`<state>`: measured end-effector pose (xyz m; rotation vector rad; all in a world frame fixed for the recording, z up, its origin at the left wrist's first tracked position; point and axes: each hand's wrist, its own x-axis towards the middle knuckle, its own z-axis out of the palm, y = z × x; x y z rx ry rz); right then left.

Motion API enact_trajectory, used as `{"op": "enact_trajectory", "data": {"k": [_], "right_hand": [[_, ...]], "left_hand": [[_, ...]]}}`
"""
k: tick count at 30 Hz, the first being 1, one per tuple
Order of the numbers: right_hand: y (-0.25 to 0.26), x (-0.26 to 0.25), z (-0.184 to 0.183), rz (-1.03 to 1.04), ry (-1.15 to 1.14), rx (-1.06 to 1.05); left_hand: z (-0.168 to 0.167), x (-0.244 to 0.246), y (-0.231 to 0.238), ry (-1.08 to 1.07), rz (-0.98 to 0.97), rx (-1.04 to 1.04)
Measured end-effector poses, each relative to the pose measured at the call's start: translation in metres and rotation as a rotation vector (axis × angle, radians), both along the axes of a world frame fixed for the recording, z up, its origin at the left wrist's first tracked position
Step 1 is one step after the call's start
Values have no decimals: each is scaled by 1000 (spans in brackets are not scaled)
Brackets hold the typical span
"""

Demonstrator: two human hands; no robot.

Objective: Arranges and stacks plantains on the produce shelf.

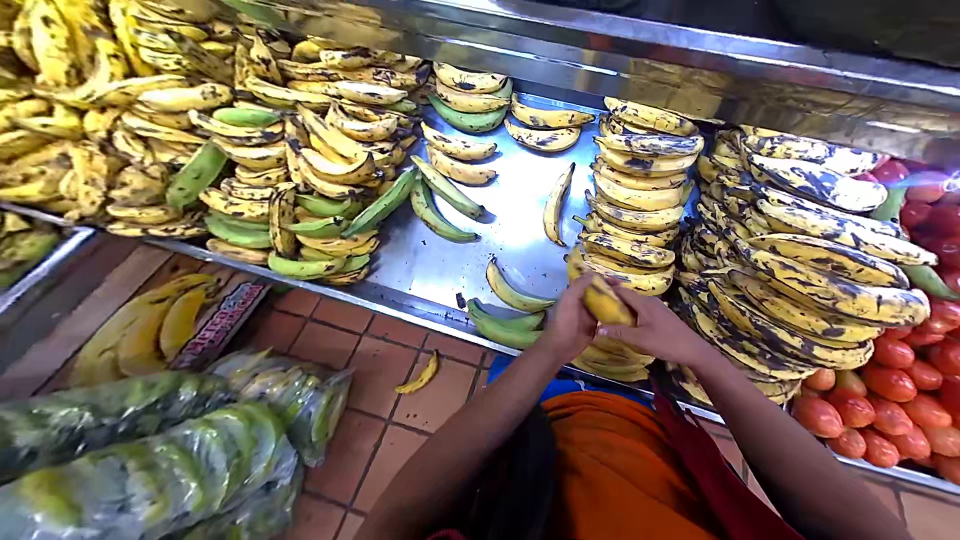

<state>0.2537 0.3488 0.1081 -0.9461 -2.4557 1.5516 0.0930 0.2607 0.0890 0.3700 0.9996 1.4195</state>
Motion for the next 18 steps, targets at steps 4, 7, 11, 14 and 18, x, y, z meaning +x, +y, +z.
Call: {"op": "enact_trajectory", "data": {"k": [4, 7, 11, 14, 18], "right_hand": [[12, 30, -35, -324, 146, -429], [25, 48, -57, -430, 407, -842], [36, 62, -52, -490, 374, -783], [45, 60, -47, -317, 28, -253], [35, 37, -75, -6, -243, 366]], "left_hand": [[-16, -13, -7, 568, -271, -79], [-72, -39, -14, 745, -84, -280], [-98, -48, -25, 676, -126, -474], [-96, -42, -20, 591, -162, -470], [-107, -43, -14, 512, -103, -480]]}}
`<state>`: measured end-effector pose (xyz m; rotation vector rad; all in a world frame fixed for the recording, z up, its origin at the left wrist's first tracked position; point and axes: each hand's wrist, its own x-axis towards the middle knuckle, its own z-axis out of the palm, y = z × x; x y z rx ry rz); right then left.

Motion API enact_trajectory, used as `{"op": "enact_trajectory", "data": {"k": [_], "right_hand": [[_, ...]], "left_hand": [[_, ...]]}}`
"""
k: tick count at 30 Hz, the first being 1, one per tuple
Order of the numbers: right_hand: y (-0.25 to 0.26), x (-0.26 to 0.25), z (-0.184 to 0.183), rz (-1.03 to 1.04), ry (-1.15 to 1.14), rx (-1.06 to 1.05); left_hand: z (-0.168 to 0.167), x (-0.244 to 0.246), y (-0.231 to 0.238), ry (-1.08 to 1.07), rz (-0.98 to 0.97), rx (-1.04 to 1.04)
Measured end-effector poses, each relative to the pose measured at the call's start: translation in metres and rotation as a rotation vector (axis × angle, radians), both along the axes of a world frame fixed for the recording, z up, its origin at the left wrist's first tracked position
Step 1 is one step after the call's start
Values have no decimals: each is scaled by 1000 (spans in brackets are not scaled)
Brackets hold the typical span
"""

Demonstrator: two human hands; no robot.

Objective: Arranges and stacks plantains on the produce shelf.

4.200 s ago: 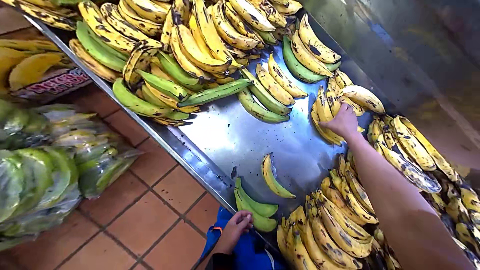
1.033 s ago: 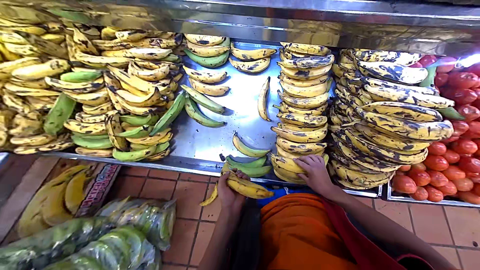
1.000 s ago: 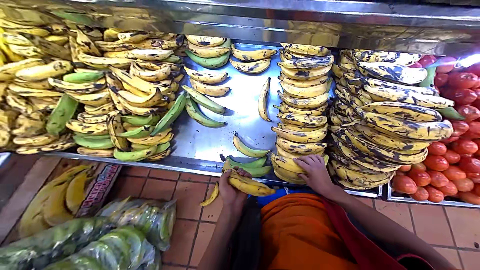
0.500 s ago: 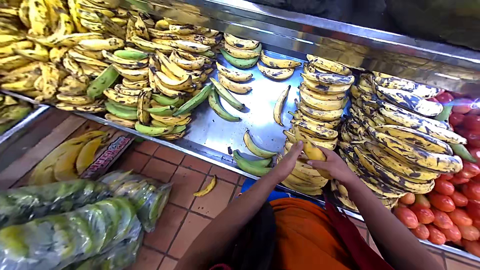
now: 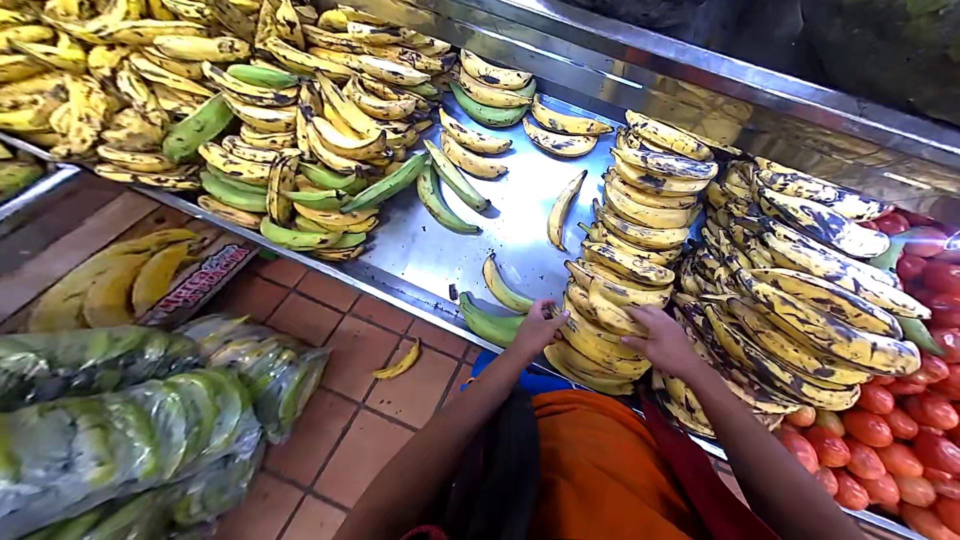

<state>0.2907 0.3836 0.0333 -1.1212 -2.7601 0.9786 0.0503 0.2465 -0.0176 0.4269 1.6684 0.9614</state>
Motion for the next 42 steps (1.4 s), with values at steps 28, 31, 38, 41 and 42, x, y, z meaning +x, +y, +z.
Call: {"op": "enact_trajectory", "data": {"k": [28, 31, 38, 41, 42], "right_hand": [[-24, -35, -36, 116, 78, 221], [-27, -35, -39, 86, 87, 246], [-23, -32, -35, 117, -8, 219], [-17, -32, -34, 144, 8, 187], [-16, -30, -32, 139, 23, 178]], "left_hand": [[-10, 8, -8, -317, 233, 63], [-11, 9, -8, -324, 251, 44], [-16, 7, -13, -321, 204, 104], [-16, 8, -22, -256, 256, 133], [-18, 8, -24, -213, 282, 114]]}}
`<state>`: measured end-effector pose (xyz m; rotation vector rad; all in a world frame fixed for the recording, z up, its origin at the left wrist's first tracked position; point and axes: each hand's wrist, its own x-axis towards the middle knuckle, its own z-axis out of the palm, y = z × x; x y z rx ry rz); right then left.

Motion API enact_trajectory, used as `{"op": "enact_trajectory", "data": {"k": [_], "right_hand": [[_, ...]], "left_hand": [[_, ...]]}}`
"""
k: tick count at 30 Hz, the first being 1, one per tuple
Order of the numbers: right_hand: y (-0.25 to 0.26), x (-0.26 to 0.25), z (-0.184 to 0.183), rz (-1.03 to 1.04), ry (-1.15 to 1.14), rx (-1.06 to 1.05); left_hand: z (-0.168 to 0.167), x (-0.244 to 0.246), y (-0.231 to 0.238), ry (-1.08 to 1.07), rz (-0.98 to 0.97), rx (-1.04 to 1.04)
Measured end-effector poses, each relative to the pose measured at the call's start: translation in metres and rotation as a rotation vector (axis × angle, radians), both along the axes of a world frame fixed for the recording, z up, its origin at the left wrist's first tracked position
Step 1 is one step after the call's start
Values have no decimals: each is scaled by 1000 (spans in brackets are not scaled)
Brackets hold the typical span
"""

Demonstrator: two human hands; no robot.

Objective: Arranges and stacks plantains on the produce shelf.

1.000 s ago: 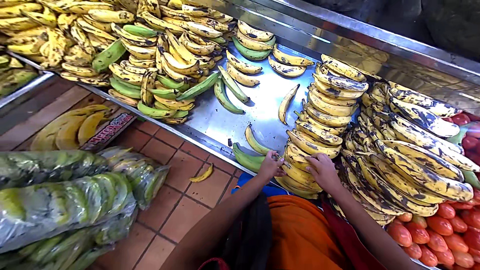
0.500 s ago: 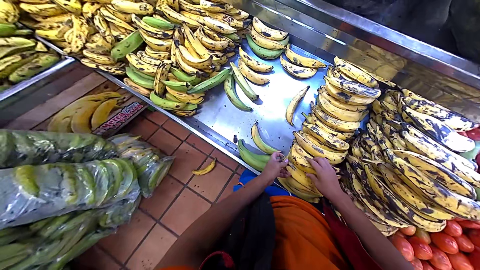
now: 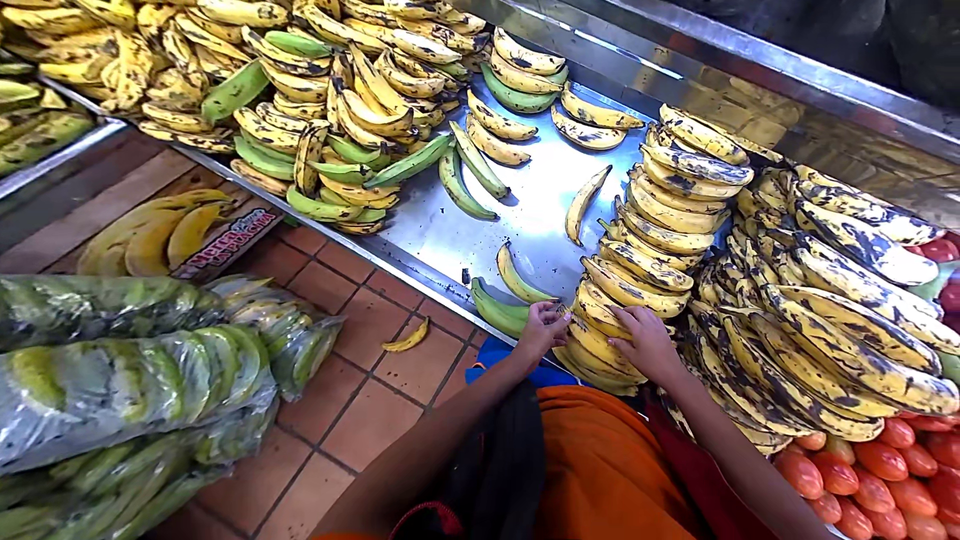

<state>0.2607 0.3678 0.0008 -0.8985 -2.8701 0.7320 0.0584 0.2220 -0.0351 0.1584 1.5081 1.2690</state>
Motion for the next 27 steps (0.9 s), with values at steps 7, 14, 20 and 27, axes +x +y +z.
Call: {"op": "enact_trajectory", "data": {"k": [7, 14, 20, 27], "right_hand": [[-19, 60, 19, -346, 357, 97], [-64, 91, -9, -995, 336, -880], [-60, 81, -19, -1055, 395, -837], [-69, 82, -22, -1106, 397, -1018]], "left_hand": [[-13, -1, -10, -84, -155, -153], [-7, 6, 9, -10, -319, -165], [-6, 10, 19, 28, -249, -228], [-17, 11, 8, 111, -324, -201]]}}
